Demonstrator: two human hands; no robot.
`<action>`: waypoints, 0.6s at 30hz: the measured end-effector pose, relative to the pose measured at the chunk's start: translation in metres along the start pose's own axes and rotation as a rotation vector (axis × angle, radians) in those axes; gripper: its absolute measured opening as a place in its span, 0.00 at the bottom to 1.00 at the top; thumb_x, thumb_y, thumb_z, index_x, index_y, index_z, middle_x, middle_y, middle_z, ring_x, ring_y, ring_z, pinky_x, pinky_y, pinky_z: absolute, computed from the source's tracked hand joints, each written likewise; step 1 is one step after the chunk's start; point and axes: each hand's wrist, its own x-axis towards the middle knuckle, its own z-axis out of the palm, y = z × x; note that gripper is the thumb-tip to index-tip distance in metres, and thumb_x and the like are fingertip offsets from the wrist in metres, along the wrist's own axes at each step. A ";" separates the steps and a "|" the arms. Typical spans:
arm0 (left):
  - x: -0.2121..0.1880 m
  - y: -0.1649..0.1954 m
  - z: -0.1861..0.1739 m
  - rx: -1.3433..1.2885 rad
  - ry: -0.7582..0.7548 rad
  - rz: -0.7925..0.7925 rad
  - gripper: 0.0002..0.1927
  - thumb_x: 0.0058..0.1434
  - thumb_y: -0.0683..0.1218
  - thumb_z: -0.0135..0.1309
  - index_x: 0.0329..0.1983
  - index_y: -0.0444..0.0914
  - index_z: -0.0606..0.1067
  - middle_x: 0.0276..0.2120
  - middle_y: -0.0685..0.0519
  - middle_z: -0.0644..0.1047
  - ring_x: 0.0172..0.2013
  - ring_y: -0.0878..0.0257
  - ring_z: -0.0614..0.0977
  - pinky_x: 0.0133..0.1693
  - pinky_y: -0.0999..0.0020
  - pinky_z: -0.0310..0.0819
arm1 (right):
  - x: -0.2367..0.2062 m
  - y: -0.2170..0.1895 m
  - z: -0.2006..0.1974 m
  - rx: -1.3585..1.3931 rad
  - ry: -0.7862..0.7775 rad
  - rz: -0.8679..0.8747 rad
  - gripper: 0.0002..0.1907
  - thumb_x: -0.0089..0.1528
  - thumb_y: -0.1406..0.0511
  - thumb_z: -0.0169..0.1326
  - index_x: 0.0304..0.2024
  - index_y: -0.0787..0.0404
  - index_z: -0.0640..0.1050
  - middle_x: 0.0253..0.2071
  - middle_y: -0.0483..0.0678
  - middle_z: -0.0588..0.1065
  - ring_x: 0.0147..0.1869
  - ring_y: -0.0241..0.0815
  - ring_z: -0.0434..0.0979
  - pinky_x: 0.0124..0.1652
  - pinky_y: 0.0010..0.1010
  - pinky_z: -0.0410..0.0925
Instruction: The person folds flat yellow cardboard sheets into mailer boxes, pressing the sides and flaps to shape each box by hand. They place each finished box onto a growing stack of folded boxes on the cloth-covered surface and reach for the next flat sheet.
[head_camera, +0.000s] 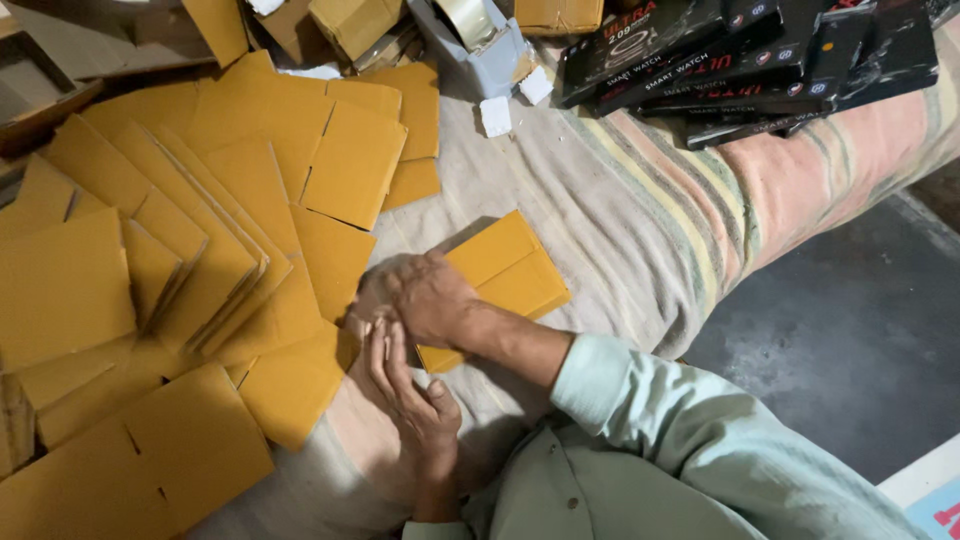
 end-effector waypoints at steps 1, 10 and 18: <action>0.006 0.003 0.000 0.023 -0.018 0.007 0.35 0.78 0.63 0.27 0.67 0.30 0.67 0.67 0.37 0.67 0.70 0.38 0.67 0.71 0.42 0.59 | -0.002 0.009 -0.003 0.022 -0.018 0.023 0.26 0.61 0.53 0.51 0.54 0.65 0.77 0.49 0.58 0.77 0.54 0.53 0.74 0.51 0.44 0.62; 0.048 0.027 0.022 0.301 -0.393 0.025 0.23 0.73 0.54 0.43 0.64 0.36 0.70 0.64 0.39 0.70 0.67 0.41 0.66 0.67 0.40 0.54 | -0.049 0.076 -0.030 -0.130 0.063 0.250 0.18 0.66 0.54 0.49 0.41 0.62 0.80 0.40 0.54 0.77 0.49 0.54 0.74 0.51 0.47 0.66; 0.084 0.022 0.059 0.288 -0.639 -0.094 0.23 0.71 0.57 0.42 0.62 0.42 0.72 0.51 0.45 0.76 0.53 0.46 0.75 0.51 0.41 0.64 | -0.090 0.093 -0.047 -0.007 0.174 0.500 0.19 0.69 0.57 0.48 0.52 0.65 0.76 0.46 0.60 0.73 0.50 0.61 0.72 0.48 0.49 0.68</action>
